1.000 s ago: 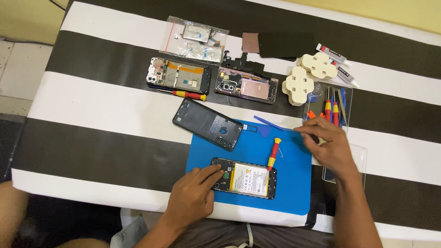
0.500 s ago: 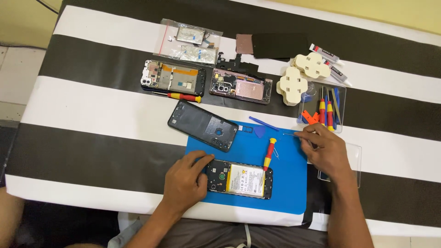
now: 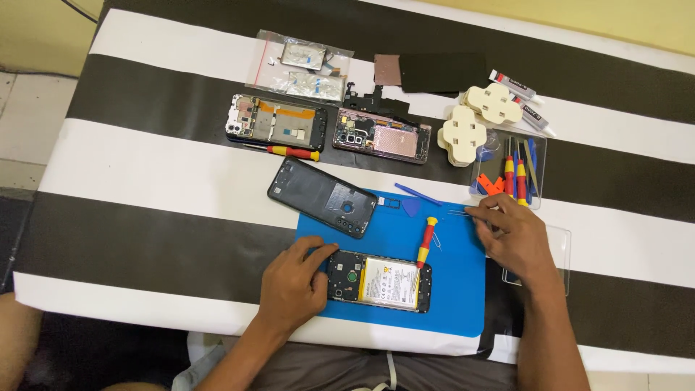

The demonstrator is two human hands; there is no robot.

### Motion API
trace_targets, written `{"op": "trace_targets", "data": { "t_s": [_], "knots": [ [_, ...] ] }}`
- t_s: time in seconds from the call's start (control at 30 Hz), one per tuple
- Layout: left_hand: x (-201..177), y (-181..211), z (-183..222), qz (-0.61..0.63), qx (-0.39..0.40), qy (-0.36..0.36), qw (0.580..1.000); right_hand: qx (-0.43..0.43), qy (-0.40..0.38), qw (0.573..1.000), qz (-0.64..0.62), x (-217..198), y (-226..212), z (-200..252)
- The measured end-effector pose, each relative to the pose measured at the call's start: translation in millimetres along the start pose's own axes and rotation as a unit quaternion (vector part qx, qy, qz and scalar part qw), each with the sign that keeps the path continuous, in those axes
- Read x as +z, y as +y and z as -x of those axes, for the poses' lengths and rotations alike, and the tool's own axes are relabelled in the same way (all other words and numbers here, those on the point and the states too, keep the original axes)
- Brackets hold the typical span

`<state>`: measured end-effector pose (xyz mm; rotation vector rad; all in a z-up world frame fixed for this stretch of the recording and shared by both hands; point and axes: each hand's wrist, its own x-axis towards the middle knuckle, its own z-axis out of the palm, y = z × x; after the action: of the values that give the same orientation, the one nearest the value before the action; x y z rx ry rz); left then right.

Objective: Repairing a smartphone by removing screws and manipulating internal components using tools

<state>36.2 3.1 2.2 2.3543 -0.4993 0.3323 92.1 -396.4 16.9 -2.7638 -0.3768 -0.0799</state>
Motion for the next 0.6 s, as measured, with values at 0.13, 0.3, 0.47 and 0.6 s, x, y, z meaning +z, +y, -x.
{"op": "trace_targets", "data": {
  "t_s": [0.13,0.3,0.47,0.6],
  "knots": [
    [-0.4,0.1,0.2,0.004,-0.002,-0.001,1.0,-0.011,-0.001,1.0,0.004,-0.5,2.4,1.2],
    [-0.4,0.2,1.0,-0.005,0.001,-0.001,1.0,-0.023,0.005,0.999,0.023,0.7,8.3,2.6],
    [0.6,0.3,0.8,0.001,-0.007,-0.007,1.0,0.008,-0.017,1.0,0.019,-3.4,5.8,1.7],
    [-2.0,7.9,-8.2,-0.022,0.009,-0.039,0.999,0.021,-0.052,0.997,0.046,-4.1,9.8,0.0]
  ]
}}
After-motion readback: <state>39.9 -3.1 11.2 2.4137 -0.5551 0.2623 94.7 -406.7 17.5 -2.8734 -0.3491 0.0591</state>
